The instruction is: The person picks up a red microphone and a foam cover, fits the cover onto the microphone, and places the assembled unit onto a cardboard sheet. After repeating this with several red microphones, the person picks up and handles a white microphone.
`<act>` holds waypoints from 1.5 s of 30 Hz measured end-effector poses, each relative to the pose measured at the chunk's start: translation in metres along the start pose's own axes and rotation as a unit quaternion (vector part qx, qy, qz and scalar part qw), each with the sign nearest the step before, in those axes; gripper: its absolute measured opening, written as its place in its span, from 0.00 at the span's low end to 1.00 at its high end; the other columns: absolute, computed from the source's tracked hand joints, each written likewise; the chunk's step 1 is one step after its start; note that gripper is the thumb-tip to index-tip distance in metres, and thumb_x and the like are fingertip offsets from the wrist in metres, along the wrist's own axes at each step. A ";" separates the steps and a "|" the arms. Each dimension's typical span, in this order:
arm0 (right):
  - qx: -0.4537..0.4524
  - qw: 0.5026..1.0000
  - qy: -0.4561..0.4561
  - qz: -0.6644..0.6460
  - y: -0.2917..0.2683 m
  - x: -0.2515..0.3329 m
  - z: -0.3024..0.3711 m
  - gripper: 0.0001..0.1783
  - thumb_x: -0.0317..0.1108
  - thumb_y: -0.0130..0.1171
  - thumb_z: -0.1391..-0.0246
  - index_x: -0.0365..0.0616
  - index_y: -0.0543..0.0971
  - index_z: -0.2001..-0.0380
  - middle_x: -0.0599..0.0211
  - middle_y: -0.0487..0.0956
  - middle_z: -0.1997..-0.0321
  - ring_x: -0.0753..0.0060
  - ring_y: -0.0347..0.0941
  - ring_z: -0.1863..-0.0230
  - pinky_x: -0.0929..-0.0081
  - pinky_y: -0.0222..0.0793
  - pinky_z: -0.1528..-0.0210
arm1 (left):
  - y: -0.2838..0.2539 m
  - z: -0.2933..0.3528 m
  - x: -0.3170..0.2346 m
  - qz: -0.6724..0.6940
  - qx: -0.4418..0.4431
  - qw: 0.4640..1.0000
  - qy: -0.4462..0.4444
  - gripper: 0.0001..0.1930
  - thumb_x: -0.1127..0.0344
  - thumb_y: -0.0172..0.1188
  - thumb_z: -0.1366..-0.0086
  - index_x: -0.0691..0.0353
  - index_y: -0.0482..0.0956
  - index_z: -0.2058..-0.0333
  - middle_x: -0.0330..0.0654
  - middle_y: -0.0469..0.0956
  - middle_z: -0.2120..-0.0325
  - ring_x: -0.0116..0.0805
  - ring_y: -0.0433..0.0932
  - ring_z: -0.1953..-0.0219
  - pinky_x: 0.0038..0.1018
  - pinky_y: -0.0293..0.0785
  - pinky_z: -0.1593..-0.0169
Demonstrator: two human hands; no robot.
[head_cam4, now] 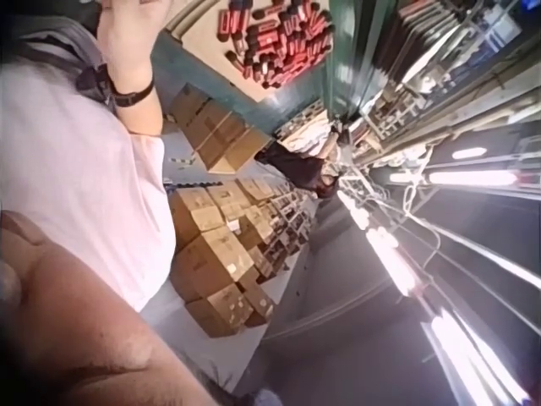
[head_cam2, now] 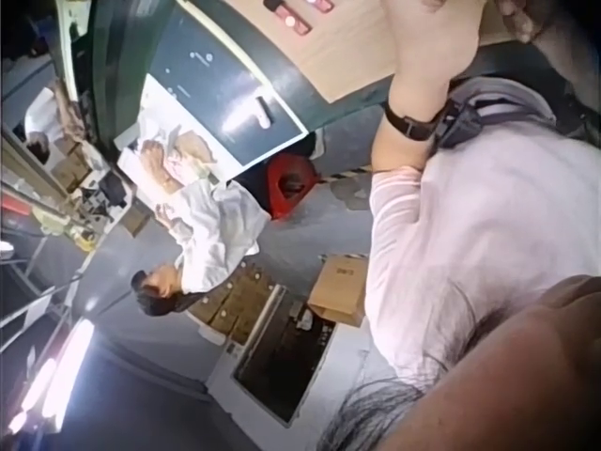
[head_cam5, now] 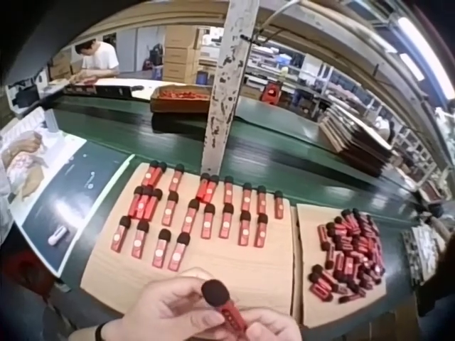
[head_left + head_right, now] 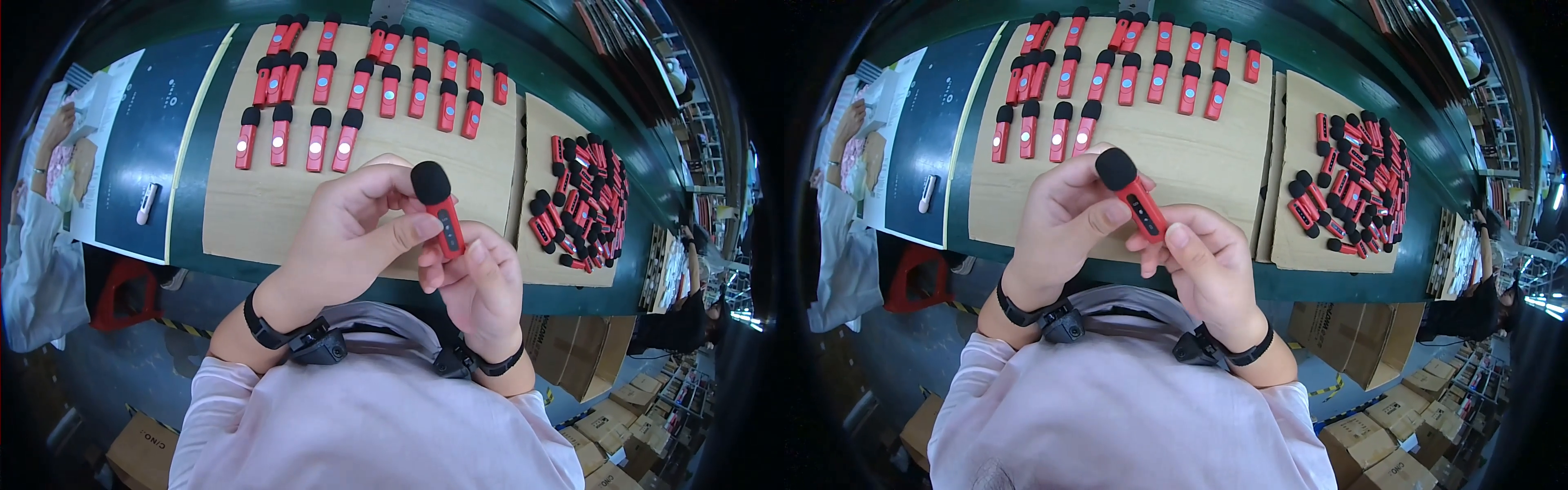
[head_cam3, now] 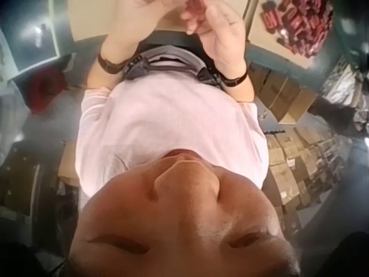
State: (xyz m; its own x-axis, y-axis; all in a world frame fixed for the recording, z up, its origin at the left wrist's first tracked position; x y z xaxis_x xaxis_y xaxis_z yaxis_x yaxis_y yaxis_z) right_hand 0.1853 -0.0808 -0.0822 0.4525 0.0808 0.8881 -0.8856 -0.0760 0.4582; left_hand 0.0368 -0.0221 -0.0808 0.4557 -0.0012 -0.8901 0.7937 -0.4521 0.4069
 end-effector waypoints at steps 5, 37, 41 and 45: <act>0.056 0.976 0.098 -0.188 0.003 -0.006 -0.004 0.17 0.37 0.52 0.36 0.33 0.73 0.51 0.52 0.79 0.59 0.72 0.74 0.66 0.75 0.72 0.62 | -0.002 -0.003 0.005 0.054 0.024 0.996 -0.061 0.14 0.64 0.60 0.34 0.69 0.76 0.56 0.39 0.76 0.61 0.25 0.75 0.62 0.23 0.72 0.56; -0.124 0.826 -0.085 0.544 -0.062 0.059 -0.071 0.14 0.31 0.61 0.43 0.35 0.72 0.57 0.70 0.74 0.71 0.81 0.72 0.70 0.81 0.69 0.68 | -0.018 0.018 -0.014 -0.298 0.003 0.949 0.102 0.10 0.73 0.60 0.40 0.67 0.76 0.59 0.46 0.73 0.62 0.37 0.74 0.58 0.28 0.68 0.51; -0.134 0.707 -0.075 0.690 -0.065 0.060 -0.087 0.15 0.32 0.62 0.45 0.37 0.72 0.58 0.70 0.74 0.74 0.79 0.71 0.73 0.81 0.68 0.69 | -0.021 0.025 -0.018 -0.314 -0.004 0.943 0.110 0.10 0.75 0.61 0.42 0.67 0.77 0.60 0.46 0.73 0.63 0.39 0.74 0.59 0.28 0.69 0.52; -0.125 0.656 -0.089 0.739 -0.076 0.054 -0.101 0.16 0.34 0.64 0.47 0.38 0.72 0.59 0.68 0.73 0.74 0.77 0.71 0.76 0.80 0.68 0.70 | -0.021 0.024 -0.015 -0.309 0.001 0.946 0.103 0.10 0.75 0.61 0.42 0.67 0.77 0.61 0.46 0.73 0.63 0.39 0.74 0.59 0.28 0.69 0.52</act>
State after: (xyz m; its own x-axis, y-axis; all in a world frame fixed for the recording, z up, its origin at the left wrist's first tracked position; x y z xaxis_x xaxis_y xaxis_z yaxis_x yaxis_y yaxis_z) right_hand 0.2666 0.0302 -0.0731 -0.9345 -0.0163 0.3556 -0.3498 0.2268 -0.9089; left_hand 0.0032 -0.0336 -0.0806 -0.0257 0.4367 -0.8993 0.9333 -0.3117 -0.1780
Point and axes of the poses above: each hand's wrist, its own z-axis away from the middle knuckle, its own y-axis out of the palm, x = y × z, the point moved 3 cm from there along -z, towards the middle knuckle
